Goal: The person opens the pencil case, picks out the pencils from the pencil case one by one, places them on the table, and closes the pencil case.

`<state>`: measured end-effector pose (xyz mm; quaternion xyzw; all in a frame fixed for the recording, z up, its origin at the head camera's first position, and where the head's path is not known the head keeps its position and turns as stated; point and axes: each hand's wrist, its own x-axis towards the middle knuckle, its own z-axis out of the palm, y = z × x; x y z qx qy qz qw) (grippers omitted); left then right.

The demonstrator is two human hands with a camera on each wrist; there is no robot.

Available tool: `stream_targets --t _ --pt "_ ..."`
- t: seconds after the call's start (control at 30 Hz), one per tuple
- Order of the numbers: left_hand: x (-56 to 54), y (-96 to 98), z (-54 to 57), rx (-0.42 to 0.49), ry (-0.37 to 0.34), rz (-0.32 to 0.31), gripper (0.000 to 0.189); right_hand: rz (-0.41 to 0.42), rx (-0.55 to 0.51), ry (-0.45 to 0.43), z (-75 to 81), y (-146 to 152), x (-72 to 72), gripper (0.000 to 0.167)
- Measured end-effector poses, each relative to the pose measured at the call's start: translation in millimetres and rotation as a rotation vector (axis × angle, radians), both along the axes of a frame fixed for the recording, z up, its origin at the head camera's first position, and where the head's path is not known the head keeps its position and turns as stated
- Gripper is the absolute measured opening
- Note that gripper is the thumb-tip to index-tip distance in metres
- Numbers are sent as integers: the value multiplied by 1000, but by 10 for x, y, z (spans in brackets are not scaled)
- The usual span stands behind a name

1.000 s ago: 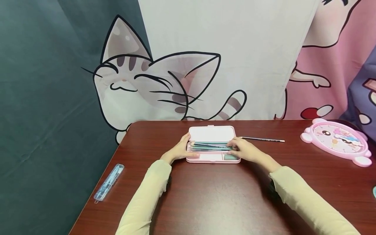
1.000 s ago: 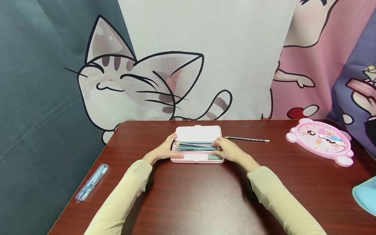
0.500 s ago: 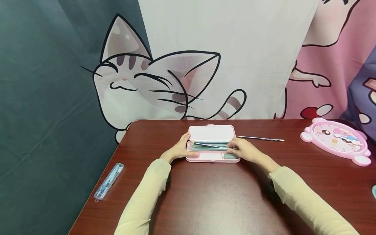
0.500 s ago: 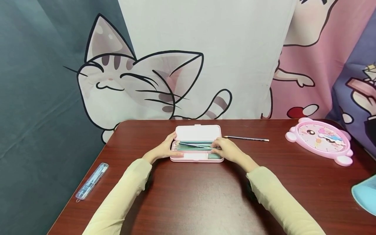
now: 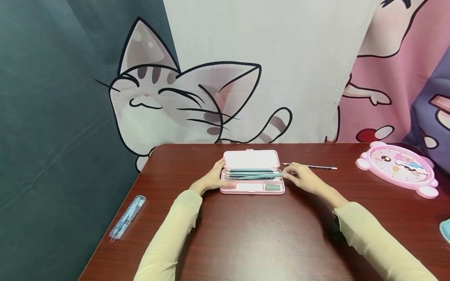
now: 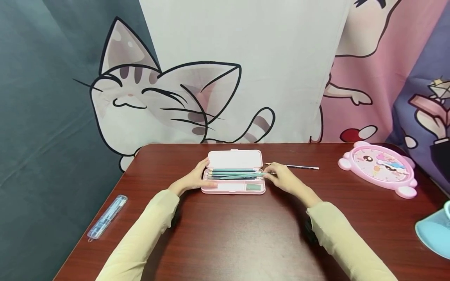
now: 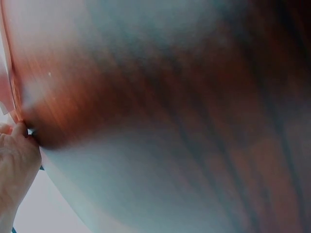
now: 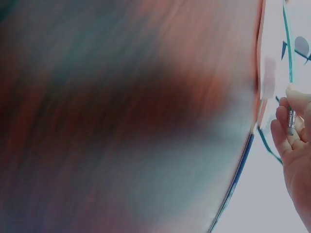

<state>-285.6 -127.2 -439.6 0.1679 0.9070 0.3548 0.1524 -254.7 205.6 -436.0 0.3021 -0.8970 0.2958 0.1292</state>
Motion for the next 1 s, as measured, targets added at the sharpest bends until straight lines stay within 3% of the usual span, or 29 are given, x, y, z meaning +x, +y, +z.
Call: stream_targets --t 0.43,0.7,1.0 --pt "5 -45 0 -16 -14 27 104 -112 -37 108 -17 571 27 10" --pt "7 -28 3 1 1 24 104 -239 -21 59 -5 926 21 7" --pt "8 2 -22 2 -17 27 104 -296 39 8 -45 1192 51 5"
